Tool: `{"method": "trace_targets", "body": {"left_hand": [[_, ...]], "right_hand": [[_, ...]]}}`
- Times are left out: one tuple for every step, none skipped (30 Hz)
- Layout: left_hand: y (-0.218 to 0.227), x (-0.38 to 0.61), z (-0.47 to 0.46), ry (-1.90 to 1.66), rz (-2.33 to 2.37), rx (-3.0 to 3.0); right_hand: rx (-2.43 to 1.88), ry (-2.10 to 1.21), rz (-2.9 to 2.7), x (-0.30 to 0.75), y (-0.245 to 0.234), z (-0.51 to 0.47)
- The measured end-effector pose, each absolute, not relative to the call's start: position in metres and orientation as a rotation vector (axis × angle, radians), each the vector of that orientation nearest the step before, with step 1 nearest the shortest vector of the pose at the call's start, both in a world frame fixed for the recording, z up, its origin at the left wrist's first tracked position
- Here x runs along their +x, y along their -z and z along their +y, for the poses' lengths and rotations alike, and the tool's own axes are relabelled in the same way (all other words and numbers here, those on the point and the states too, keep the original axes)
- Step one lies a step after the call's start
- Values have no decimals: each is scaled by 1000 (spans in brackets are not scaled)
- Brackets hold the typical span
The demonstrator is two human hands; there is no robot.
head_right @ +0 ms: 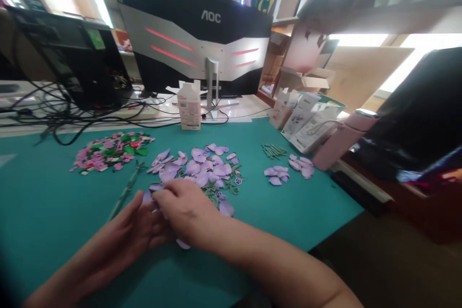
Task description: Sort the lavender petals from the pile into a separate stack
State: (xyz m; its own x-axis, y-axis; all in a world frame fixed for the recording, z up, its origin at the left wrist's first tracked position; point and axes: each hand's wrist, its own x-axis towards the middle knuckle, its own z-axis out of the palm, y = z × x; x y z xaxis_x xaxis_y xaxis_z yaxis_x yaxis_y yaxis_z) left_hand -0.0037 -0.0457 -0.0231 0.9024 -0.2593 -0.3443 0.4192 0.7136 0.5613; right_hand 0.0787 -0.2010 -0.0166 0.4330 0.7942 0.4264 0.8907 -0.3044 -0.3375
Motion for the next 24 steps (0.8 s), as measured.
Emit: {"method": "trace_targets", "body": {"left_hand": [[23,-3,-44,384,273,707],[22,-1,-42,366,304,740],[21,0,-40,330,337,779],[19,1,-37,283,368,823],[18,3,-34,236,393,869],[16,4,-32,193,410,912],[15,4,-29,158,422,945],[15,5,-27,133,428,967],[14,5,-25,117,433,979],[15,5,-24,105,435,985],[15,5,-23,100,439,988],[15,6,-23,98,444,989],[16,6,-23,99,452,986],[16,6,-23,101,461,981],[17,7,-24,101,472,975],[17,7,-24,101,481,969],[18,8,-24,99,485,964],[18,8,-24,96,488,961],[18,9,-24,93,489,958],[18,9,-24,90,489,955],[17,9,-24,86,490,952],[16,9,-25,84,491,948],[15,8,-25,81,491,944],[14,8,-25,80,489,939]], "right_hand": [[-2167,241,-1329,84,16,-213],[-2175,250,-1241,90,16,-227],[-2185,269,-1178,98,17,-243],[-2197,308,-1120,107,18,-261],[-2225,358,-1033,116,20,-281],[-2272,417,-951,126,24,-300],[-2335,443,-897,136,28,-320],[-2396,460,-853,144,33,-340],[-2458,480,-804,151,39,-359],[-2517,514,-746,157,45,-376],[-2569,532,-705,161,52,-392],[-2616,543,-669,163,59,-406],[-2661,546,-633,164,66,-418],[-2705,537,-596,164,73,-428],[-2745,524,-558,164,79,-436],[-2781,512,-520,163,85,-442],[-2812,504,-492,163,90,-447],[-2835,504,-477,164,94,-450],[-2850,513,-476,164,97,-451],[-2860,532,-484,165,100,-452],[-2866,556,-491,166,102,-453],[-2866,579,-499,167,104,-454],[-2861,601,-500,168,105,-455],[-2858,620,-493,168,106,-456]]}}
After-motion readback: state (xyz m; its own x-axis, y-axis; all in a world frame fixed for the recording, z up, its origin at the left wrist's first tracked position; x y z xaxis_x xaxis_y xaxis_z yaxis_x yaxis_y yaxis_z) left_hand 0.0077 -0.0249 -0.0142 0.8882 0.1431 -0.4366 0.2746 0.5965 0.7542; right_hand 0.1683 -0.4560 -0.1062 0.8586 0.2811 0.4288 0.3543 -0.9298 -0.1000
